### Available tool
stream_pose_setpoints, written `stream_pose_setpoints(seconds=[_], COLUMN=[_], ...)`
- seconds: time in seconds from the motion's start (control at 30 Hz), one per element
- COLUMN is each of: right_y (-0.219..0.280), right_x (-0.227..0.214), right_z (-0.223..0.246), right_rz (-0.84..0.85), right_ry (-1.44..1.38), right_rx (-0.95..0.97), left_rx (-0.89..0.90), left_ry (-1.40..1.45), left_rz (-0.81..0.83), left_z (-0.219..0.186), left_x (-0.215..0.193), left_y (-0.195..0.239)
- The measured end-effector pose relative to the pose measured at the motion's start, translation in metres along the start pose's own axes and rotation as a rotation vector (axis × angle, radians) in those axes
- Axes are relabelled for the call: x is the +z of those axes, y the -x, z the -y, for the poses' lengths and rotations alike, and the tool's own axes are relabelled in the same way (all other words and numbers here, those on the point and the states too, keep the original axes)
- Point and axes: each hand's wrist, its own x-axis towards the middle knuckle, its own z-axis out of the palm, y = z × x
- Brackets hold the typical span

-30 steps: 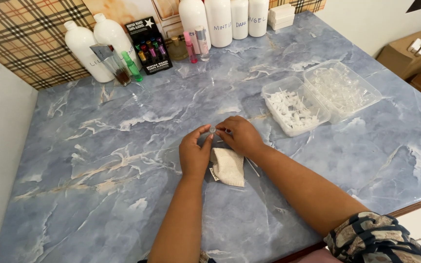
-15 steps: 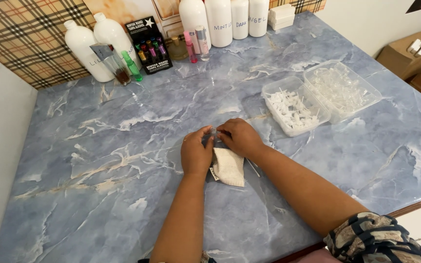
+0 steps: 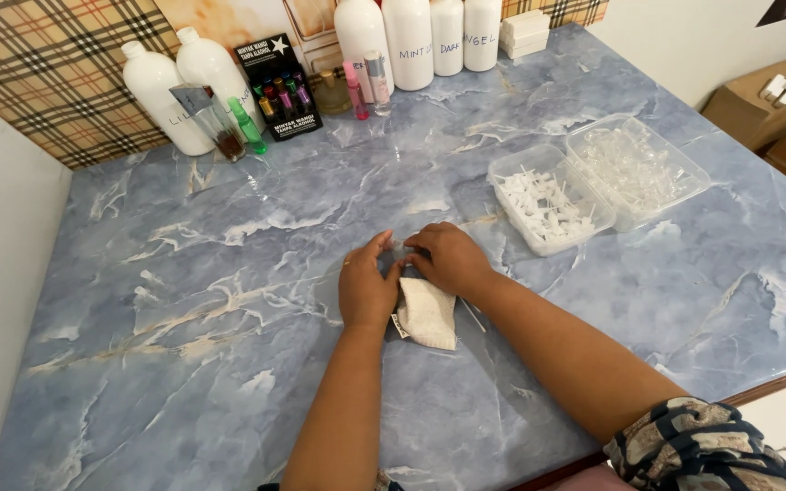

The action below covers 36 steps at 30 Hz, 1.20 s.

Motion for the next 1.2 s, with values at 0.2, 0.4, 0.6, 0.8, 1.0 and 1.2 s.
stream_pose_setpoints(seconds=[0.2,0.4,0.6,0.8,1.0,1.2], right_y=[-0.001,0.002,0.000,0.003,0.004,0.003], right_x=[0.003,0.000,-0.001,-0.004,-0.006,-0.026], right_z=[-0.004,0.000,0.001,0.004,0.007,0.019], right_rz=[0.016,0.068,0.079,0.087,0.012,-0.331], right_ry=[0.057,0.098,0.089,0.095,0.054,-0.166], right_rx=[0.001,0.021,-0.002,-0.007,-0.030,-0.113], left_rx=[-0.010,-0.020,0.002,0.012,-0.045,0.008], left_ry=[0.013,0.004,0.038,0.048,0.132,0.429], left_rz=[0.028,0.064,0.074,0.080,0.066,-0.198], left_z=[0.006,0.002,0.004,0.005,-0.002,-0.019], left_x=[0.003,-0.005,-0.005,-0.006,-0.010,-0.025], left_y=[-0.001,0.002,0.002,0.004,0.006,0.006])
